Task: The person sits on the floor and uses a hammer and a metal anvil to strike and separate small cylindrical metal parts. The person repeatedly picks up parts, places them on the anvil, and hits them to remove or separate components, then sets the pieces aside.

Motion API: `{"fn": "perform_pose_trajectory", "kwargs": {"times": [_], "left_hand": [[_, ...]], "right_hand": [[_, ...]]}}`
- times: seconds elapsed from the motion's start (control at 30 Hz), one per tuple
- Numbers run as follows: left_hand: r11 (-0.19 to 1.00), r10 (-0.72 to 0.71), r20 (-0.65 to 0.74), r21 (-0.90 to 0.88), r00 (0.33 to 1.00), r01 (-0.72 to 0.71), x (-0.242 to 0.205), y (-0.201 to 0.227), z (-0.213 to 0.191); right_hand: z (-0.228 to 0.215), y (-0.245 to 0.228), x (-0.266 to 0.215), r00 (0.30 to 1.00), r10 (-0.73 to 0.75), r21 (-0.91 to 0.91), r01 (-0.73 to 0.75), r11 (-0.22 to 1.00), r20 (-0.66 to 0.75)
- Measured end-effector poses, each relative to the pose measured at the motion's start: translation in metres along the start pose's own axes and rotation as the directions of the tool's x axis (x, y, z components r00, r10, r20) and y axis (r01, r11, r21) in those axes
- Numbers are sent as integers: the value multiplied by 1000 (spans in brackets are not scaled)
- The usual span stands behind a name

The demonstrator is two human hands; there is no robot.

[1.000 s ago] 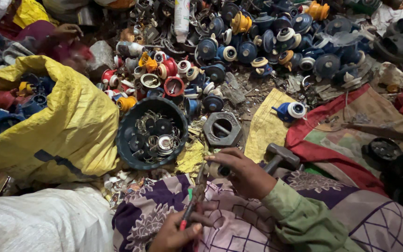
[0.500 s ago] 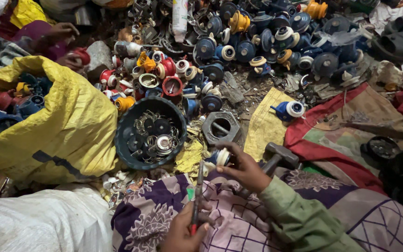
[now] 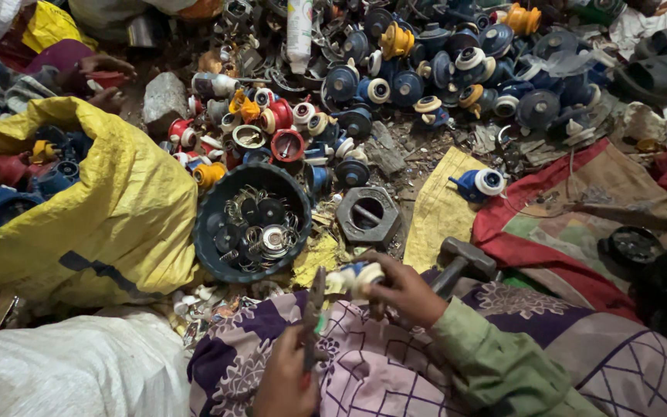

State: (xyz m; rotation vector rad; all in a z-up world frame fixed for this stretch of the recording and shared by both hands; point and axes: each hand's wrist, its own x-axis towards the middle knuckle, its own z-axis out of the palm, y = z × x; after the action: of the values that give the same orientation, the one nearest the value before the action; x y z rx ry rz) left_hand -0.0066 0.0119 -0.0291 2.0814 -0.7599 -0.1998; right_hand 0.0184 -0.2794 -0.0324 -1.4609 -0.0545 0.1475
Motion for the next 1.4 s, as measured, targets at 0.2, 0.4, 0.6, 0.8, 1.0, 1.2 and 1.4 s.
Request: {"fn": "perform_pose_trajectory", "kwargs": {"times": [0.2, 0.4, 0.6, 0.8, 1.0, 1.2, 1.4], "left_hand": [[729, -629, 224, -161, 744, 665, 10, -32, 15], [701, -253, -187, 641, 949, 314, 61, -26, 33], [938, 90, -87, 341, 992, -55, 126, -5, 38], [995, 101, -90, 7, 991, -100, 143, -25, 55], [999, 35, -154, -16, 987, -37, 178, -87, 87], [941, -330, -300, -30, 895, 337, 197, -152, 99], [917, -364, -238, 79, 901, 391, 190, -171, 108]], "right_hand": [[-28, 23, 11, 975, 39, 106, -16, 994, -221], [-45, 53, 11, 942, 129, 144, -87, 986, -311], [-47, 78, 27, 973, 124, -139, -153, 979, -194], [-63, 69, 30, 935, 292, -78, -313, 947, -202], [-71, 71, 40, 819, 441, 232, -379, 896, -367], [-83, 92, -1, 517, 437, 404, -183, 896, -736], [-77, 133, -9, 451, 745, 760, -196, 619, -490]]}}
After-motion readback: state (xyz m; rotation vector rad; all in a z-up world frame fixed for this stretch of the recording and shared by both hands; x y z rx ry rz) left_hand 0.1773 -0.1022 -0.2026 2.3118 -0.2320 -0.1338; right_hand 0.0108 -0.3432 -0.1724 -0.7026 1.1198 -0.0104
